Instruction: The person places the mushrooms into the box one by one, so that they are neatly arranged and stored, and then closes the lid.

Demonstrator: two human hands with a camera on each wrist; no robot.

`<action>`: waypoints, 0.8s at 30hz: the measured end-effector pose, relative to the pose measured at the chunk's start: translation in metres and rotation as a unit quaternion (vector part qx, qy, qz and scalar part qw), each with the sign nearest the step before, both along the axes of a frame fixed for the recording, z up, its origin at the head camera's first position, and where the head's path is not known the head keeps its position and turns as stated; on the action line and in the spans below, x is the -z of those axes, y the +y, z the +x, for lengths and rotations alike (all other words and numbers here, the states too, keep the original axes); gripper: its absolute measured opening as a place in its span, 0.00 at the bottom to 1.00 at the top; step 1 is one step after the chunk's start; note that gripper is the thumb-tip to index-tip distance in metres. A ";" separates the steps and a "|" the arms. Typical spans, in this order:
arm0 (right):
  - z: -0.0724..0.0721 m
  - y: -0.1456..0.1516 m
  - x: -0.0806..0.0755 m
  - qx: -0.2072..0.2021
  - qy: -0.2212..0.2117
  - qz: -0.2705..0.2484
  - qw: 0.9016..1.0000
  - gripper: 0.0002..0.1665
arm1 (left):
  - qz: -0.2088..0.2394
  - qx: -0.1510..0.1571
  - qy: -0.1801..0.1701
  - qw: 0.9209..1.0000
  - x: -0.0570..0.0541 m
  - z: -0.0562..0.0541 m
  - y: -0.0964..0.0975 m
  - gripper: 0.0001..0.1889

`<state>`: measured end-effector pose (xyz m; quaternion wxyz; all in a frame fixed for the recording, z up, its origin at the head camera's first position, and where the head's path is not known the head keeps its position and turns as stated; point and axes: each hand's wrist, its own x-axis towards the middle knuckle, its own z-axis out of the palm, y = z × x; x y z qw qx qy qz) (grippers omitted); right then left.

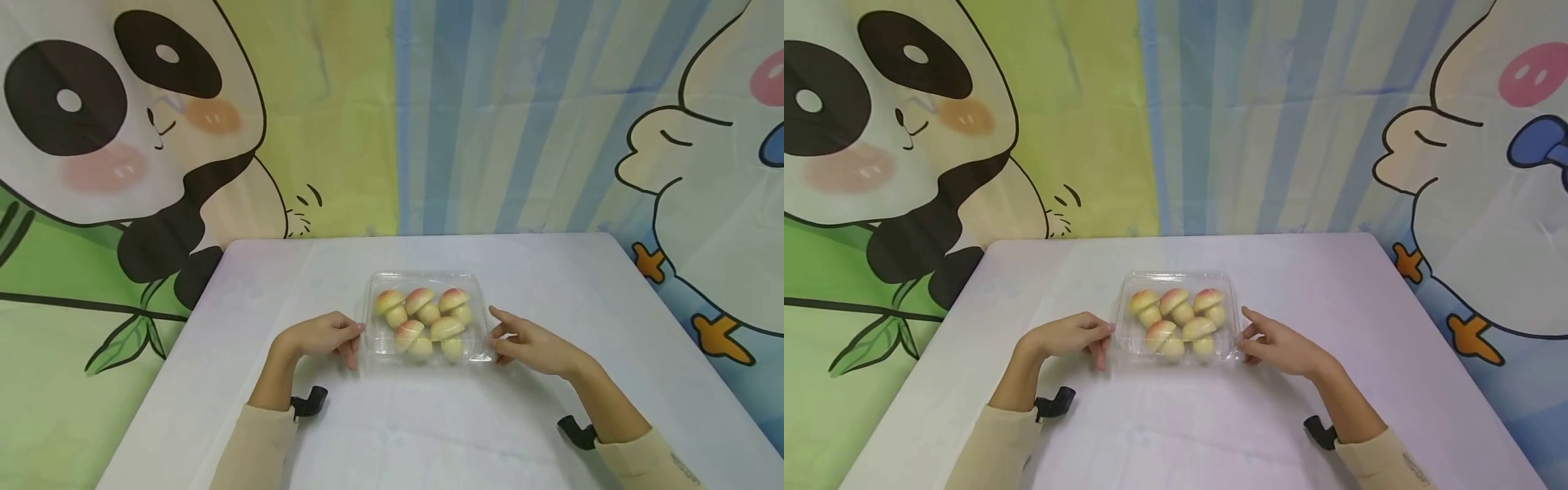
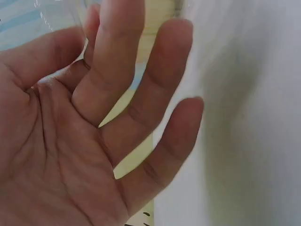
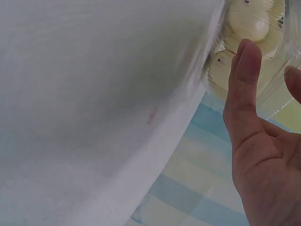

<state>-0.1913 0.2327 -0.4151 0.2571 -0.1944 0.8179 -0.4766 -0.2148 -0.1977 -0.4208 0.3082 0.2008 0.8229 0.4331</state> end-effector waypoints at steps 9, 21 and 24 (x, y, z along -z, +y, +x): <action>0.007 0.003 0.007 -0.032 -0.005 -0.006 0.999 0.24 | 0.027 -0.040 -0.048 0.998 0.005 0.011 0.012 0.15; 0.006 -0.003 0.012 -0.032 -0.022 -0.023 0.999 0.26 | 0.011 -0.040 -0.037 0.998 0.006 0.022 0.011 0.20; 0.002 -0.004 0.010 -0.032 -0.014 -0.023 0.999 0.26 | 0.021 -0.040 -0.025 0.999 0.006 0.023 0.011 0.20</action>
